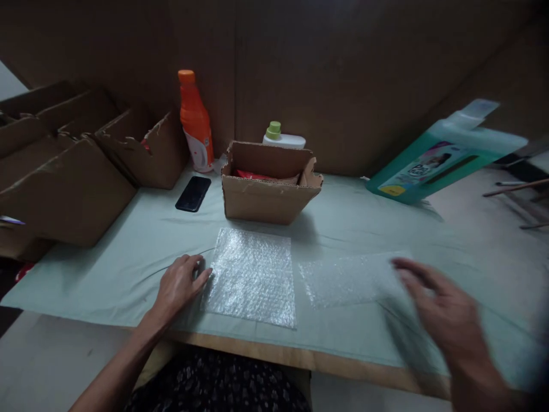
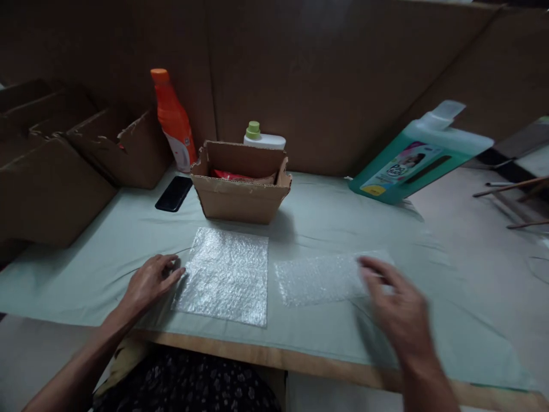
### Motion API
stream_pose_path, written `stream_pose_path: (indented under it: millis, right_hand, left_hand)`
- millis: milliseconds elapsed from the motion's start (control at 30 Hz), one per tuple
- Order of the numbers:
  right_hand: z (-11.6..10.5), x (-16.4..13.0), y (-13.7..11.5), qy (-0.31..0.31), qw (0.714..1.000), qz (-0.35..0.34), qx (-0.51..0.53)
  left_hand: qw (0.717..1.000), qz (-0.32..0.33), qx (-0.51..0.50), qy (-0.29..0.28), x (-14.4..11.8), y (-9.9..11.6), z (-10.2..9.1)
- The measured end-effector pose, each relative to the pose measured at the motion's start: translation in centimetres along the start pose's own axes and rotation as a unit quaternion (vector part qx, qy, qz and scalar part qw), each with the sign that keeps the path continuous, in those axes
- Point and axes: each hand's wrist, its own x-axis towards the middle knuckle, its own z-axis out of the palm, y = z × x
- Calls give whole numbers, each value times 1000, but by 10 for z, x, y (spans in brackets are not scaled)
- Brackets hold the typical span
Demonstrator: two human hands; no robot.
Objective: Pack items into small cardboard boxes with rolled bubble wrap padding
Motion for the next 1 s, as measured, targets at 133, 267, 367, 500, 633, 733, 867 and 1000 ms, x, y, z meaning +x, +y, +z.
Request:
stream_pose_path:
  millis: [133, 267, 367, 500, 633, 733, 867, 1000]
  right_hand:
    - [85, -1, -79, -181, 969, -167, 8]
    - [146, 19, -105, -200, 964, -166, -49]
    - [164, 27, -119, -220, 958, -180, -35]
    - [165, 34, -150, -231, 951, -205, 13]
    - [135, 29, -152, -231, 949, -209, 45]
    - [99, 1, -116, -246, 950, -193, -5]
    - [75, -38, -60, -228, 946, -179, -144]
    - [85, -44, -62, -204, 955, -154, -154]
  left_hand:
    - [997, -8, 70, -10, 25, 27, 3]
    - [999, 0, 50, -4, 36, 42, 9]
    - [1000, -11, 12, 4, 29, 37, 6]
    - [991, -69, -94, 70, 16, 7, -13]
    - [954, -173, -213, 122, 12, -35, -41]
    - [920, -250, -277, 116, 8, -60, -52]
    - [918, -255, -293, 80, 3, -75, -46]
    - [943, -208, -238, 101, 4, -80, -39]
